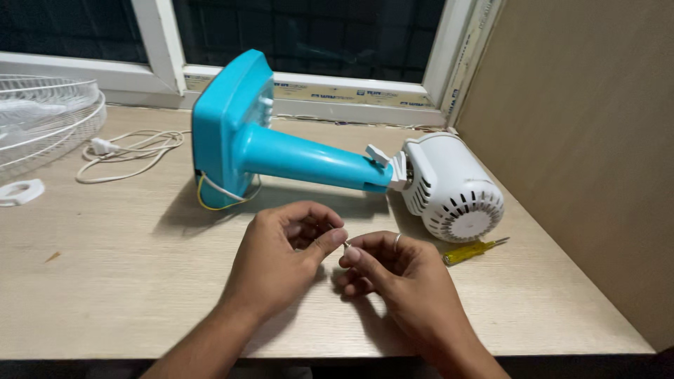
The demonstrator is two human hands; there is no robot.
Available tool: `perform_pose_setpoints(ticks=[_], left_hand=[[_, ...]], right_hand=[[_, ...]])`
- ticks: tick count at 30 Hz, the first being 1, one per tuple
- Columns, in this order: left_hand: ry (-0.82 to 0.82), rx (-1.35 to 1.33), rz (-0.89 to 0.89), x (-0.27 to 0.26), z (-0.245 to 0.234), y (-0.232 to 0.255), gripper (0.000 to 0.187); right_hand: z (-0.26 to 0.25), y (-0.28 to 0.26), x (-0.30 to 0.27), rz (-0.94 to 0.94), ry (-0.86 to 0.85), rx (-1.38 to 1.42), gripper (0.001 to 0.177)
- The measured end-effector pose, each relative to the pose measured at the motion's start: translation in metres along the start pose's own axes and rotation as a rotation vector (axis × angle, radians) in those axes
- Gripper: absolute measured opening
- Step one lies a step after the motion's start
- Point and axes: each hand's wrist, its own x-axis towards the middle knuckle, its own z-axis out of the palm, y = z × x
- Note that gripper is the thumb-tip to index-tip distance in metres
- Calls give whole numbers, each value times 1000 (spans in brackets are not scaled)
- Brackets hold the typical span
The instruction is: The person attaches the motor housing to the fan stand using a white plastic bracket and a screw. They align the parts, insert the screw, and tighten it with a screwdriver.
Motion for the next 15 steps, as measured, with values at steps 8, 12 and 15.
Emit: perform_pose_setpoints(ticks=[8, 12, 15], left_hand=[[-73, -141, -34, -3, 4, -12, 13], [-101, -53, -22, -4, 3, -9, 20], [-85, 0, -58, -3, 5, -4, 16]], right_hand=[[1, -5, 3, 95, 67, 137, 24], [0, -9, 5, 161, 121, 277, 24], [0, -10, 6, 174, 133, 234, 23]])
